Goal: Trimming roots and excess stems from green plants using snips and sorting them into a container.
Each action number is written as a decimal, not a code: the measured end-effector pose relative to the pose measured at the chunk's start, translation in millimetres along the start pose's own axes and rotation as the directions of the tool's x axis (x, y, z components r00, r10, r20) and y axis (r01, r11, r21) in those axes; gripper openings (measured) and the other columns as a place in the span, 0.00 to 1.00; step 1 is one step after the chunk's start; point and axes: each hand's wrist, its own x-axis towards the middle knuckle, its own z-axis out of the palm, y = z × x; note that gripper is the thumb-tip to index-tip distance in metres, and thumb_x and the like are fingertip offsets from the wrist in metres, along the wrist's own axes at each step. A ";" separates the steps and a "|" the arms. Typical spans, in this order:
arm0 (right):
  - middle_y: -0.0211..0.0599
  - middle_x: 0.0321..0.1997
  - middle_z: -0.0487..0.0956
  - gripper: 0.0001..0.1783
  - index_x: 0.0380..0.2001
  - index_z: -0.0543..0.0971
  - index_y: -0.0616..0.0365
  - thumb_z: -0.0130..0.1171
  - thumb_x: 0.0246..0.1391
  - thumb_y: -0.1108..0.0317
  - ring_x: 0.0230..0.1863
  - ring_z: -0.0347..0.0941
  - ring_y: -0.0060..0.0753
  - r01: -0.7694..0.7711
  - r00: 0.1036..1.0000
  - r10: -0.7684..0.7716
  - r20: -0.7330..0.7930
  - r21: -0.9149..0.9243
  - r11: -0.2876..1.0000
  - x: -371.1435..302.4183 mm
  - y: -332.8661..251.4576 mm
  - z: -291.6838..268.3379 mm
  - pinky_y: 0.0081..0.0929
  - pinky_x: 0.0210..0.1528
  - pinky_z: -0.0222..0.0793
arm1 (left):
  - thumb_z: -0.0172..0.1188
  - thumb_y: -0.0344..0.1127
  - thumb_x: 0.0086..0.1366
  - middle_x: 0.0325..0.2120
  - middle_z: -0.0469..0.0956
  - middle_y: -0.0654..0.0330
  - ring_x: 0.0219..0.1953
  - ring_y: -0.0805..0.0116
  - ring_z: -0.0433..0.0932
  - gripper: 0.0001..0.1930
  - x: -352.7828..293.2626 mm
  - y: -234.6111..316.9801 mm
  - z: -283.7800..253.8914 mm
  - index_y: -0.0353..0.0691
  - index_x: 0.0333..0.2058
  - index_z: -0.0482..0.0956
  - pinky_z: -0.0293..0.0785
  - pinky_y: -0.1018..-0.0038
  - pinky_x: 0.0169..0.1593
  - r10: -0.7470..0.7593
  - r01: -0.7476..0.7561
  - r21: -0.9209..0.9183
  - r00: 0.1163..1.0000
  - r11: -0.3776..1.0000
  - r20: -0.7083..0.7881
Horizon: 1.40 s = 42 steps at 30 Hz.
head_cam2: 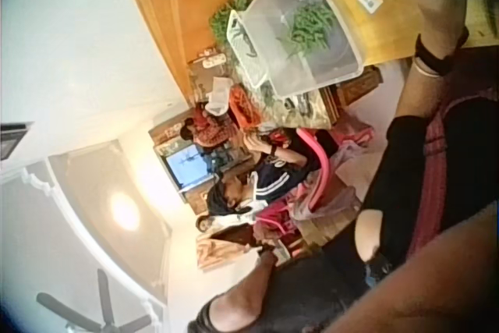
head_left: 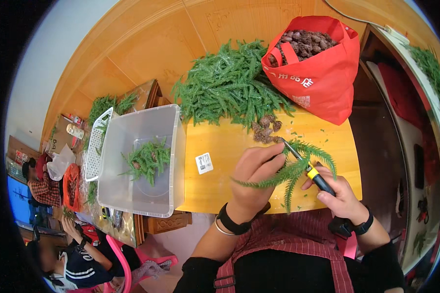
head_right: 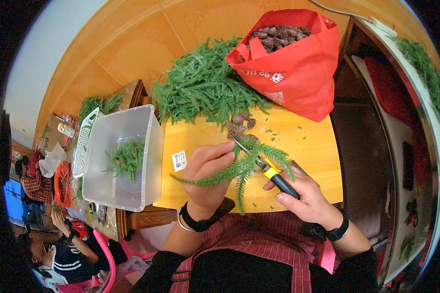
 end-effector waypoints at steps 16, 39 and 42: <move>0.40 0.26 0.71 0.14 0.30 0.71 0.63 0.48 0.51 0.60 0.35 0.69 0.39 -0.147 0.986 0.156 0.065 -0.128 0.981 -1.0 -15.1 -12.1 0.32 0.47 0.62 | 0.63 0.18 0.48 0.31 0.78 0.56 0.32 0.72 0.76 0.09 -0.7 -0.7 -2.8 0.31 0.29 0.73 0.73 0.78 0.37 -0.722 0.620 -0.654 0.673 0.433 0.160; 0.43 0.44 0.75 0.22 0.46 0.71 0.64 0.49 0.50 0.60 0.52 0.64 0.47 -0.025 1.000 0.022 -0.022 -0.149 0.989 -7.3 -8.9 -2.4 0.41 0.58 0.54 | 0.61 0.19 0.50 0.32 0.78 0.59 0.32 0.78 0.73 0.08 13.2 5.1 -0.6 0.33 0.29 0.73 0.71 0.81 0.35 -0.685 0.673 -0.448 0.709 0.589 0.166; 0.44 0.40 0.75 0.21 0.41 0.73 0.64 0.51 0.46 0.61 0.50 0.64 0.51 -0.010 0.998 -0.006 -0.056 -0.270 0.963 -5.9 -9.1 -0.4 0.41 0.56 0.55 | 0.60 0.20 0.50 0.32 0.78 0.59 0.31 0.79 0.73 0.07 13.6 7.2 -1.9 0.32 0.28 0.73 0.70 0.82 0.34 -0.701 0.687 -0.452 0.692 0.568 0.171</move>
